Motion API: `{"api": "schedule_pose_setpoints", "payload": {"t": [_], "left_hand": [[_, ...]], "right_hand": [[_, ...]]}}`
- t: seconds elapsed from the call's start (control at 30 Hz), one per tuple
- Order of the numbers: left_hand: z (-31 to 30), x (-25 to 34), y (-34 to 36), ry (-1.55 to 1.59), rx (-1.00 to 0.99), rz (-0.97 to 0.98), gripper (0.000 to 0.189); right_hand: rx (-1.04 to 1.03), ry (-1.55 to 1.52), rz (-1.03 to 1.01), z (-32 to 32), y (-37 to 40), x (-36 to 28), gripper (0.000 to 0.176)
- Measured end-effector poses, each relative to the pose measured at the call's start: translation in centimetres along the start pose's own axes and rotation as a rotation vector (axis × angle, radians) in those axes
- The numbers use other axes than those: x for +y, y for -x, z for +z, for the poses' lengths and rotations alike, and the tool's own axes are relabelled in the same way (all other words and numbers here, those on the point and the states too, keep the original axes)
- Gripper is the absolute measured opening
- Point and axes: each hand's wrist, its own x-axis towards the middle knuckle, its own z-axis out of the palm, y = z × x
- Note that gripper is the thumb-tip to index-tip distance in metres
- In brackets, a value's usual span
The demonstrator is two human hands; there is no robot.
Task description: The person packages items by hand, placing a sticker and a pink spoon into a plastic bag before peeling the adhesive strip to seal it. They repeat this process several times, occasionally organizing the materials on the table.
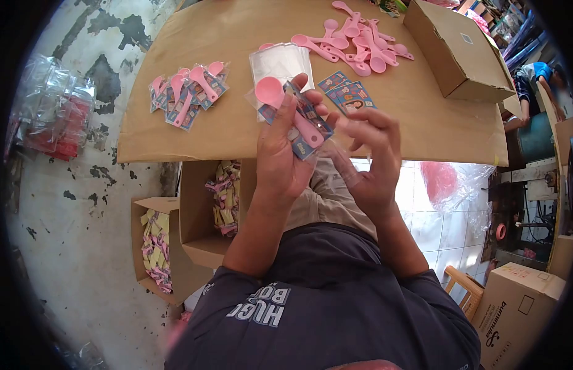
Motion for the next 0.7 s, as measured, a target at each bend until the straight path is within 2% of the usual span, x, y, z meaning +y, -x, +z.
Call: {"api": "schedule_pose_setpoints", "payload": {"t": [0.07, 0.1, 0.17, 0.2, 0.23, 0.3, 0.33, 0.37, 0.43, 0.5, 0.6, 0.63, 0.7], "left_hand": [[-0.3, 0.5, -0.1, 0.000, 0.023, -0.005, 0.044], [-0.4, 0.9, -0.2, -0.004, 0.013, -0.027, 0.044], [-0.3, 1.5, -0.2, -0.007, 0.002, -0.048, 0.044], [0.1, 1.8, -0.2, -0.001, 0.000, -0.081, 0.046], [0.6, 1.9, -0.2, 0.006, -0.001, -0.114, 0.048], [1.5, 1.9, -0.2, 0.014, -0.015, -0.161, 0.051], [1.8, 1.8, -0.2, 0.020, -0.030, -0.204, 0.054], [2.0, 1.6, -0.1, 0.018, -0.030, -0.208, 0.054], [2.3, 1.1, 0.1, -0.060, -0.015, -0.251, 0.055], [2.1, 0.8, 0.1, -0.091, -0.043, -0.270, 0.059], [2.0, 1.1, 0.3, -0.050, -0.069, -0.327, 0.063], [1.7, 1.4, 0.2, -0.049, -0.067, -0.327, 0.063], [1.2, 2.0, 0.1, -0.316, -0.035, -0.157, 0.064]], "right_hand": [[-0.107, 0.190, -0.488, -1.7, -0.3, 1.0, 0.029], [-0.110, 0.188, -0.488, -2.4, -0.3, 0.9, 0.029], [-0.119, -0.133, -0.325, -3.4, -0.1, 0.4, 0.018], [-0.049, -0.185, -0.204, -3.5, -0.2, 0.2, 0.021], [-0.050, -0.184, -0.203, -3.5, -0.5, 0.3, 0.021], [-0.047, 0.189, -0.229, -3.6, -1.8, 1.0, 0.022], [-0.110, 0.379, -0.307, -3.8, -2.2, 1.0, 0.030], [-0.106, 0.380, -0.304, -3.5, -2.4, 0.9, 0.030], [-0.154, 0.432, -0.477, -2.3, -2.9, 0.3, 0.041], [-0.181, 0.389, -0.422, -1.9, -2.9, -0.6, 0.040], [-0.179, 0.121, -0.377, -2.2, -3.6, -1.3, 0.028], [-0.171, -0.029, -0.381, -2.3, -3.8, -0.1, 0.032], [-0.148, -0.199, -0.102, -3.2, -3.3, -1.8, 0.022]]}}
